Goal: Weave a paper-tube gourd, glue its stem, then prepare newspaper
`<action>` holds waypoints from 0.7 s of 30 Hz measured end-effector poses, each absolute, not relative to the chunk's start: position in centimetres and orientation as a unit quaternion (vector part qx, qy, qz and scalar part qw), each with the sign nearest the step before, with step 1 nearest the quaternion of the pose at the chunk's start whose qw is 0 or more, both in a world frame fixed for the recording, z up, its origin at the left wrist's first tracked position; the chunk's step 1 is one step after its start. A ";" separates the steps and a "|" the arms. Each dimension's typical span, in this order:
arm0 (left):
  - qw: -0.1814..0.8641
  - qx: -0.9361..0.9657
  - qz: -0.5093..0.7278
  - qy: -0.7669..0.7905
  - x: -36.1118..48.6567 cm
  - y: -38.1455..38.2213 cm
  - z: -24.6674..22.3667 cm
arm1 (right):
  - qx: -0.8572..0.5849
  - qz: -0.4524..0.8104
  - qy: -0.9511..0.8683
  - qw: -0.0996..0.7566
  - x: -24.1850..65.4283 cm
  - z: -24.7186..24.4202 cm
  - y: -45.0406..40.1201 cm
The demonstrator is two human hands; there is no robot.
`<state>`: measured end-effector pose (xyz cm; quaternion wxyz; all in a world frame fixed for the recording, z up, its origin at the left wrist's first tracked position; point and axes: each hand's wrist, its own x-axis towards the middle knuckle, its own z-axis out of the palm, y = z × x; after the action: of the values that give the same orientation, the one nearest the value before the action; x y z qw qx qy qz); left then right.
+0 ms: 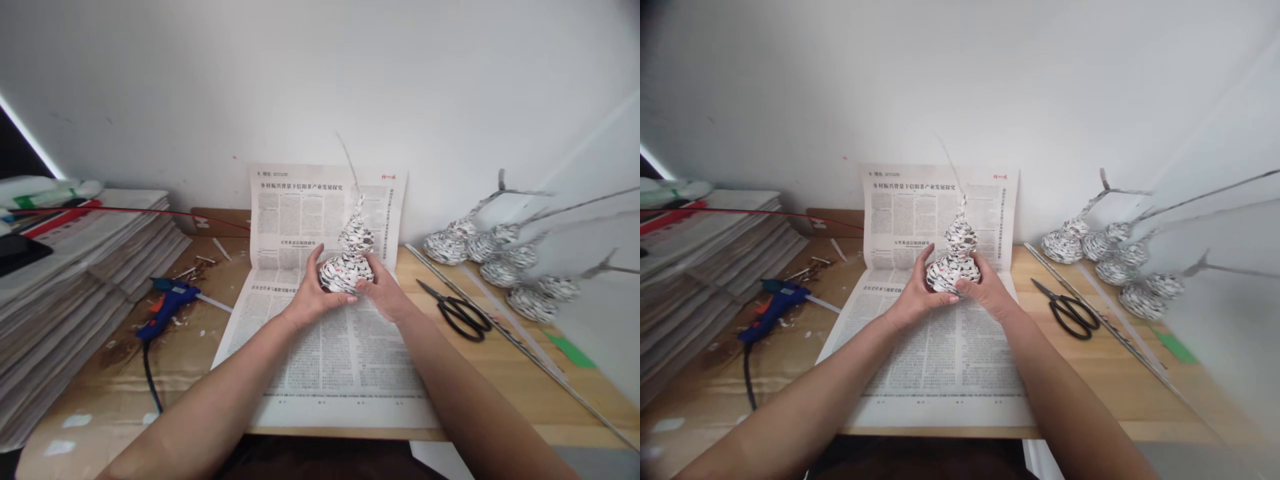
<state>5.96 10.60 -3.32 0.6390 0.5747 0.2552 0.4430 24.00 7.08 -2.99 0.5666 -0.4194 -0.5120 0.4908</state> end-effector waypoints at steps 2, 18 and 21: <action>0.639 0.571 0.456 0.240 6.1 10.6 -3.4 | -0.423 0.482 -0.518 0.566 24.0 -2.9 7.1; 0.610 0.593 0.435 0.296 5.7 10.3 -3.1 | -0.471 0.453 -0.530 0.540 22.7 -1.6 6.2; 0.617 0.590 0.418 0.311 5.7 10.3 -2.8 | -0.481 0.451 -0.518 0.546 22.8 -1.5 6.3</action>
<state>5.66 10.31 -2.84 0.6168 0.5904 0.3106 0.4177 22.84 6.27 -1.50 0.5456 -0.4810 -0.5176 0.4506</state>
